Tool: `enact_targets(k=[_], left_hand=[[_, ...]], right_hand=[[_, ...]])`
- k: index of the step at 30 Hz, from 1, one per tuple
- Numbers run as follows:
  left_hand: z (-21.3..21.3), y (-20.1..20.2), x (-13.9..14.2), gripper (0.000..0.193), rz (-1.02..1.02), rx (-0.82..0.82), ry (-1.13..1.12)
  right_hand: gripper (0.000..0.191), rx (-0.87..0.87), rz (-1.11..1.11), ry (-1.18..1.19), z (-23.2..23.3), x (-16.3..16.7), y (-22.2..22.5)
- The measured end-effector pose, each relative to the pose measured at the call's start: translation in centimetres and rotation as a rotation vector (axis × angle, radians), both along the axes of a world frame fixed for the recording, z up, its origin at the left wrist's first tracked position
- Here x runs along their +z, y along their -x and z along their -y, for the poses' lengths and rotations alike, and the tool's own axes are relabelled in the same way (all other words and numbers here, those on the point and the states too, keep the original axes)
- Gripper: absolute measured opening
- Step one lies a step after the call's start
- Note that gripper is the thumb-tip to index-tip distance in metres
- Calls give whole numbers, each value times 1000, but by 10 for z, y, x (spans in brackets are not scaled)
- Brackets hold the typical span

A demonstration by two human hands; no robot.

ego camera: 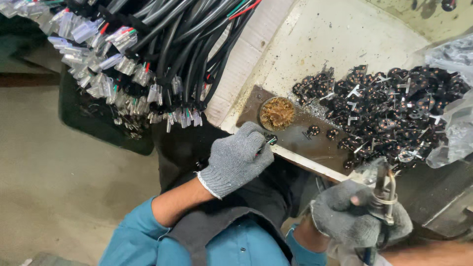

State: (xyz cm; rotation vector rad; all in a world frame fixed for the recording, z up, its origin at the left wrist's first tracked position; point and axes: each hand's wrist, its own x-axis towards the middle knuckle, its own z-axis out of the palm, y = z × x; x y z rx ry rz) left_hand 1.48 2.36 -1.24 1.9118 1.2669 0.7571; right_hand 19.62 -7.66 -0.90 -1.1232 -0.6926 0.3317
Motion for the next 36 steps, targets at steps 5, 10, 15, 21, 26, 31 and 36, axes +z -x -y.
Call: enact_targets(k=[5,10,15,21,26,31,36], left_hand=[[-4,-3,7,18,2,-33,-5],[-7,5,11,16,-17,30,12],[-10,15,10,17,-46,84,8],[-15,14,10,16,-65,59,30],[-17,17,9,16,-71,32,3],[-15,17,8,16,-42,17,-24],[-18,15,7,16,-55,14,-44]], right_hand=[[40,101,107,376,-14,-40,0],[49,53,-216,243,7,-62,2],[22,-26,494,616,-21,-44,12],[24,154,1028,726,-40,-2,33],[32,143,890,743,-39,4,30],[38,104,548,507,-24,8,14],[38,49,794,683,-32,-6,13]])
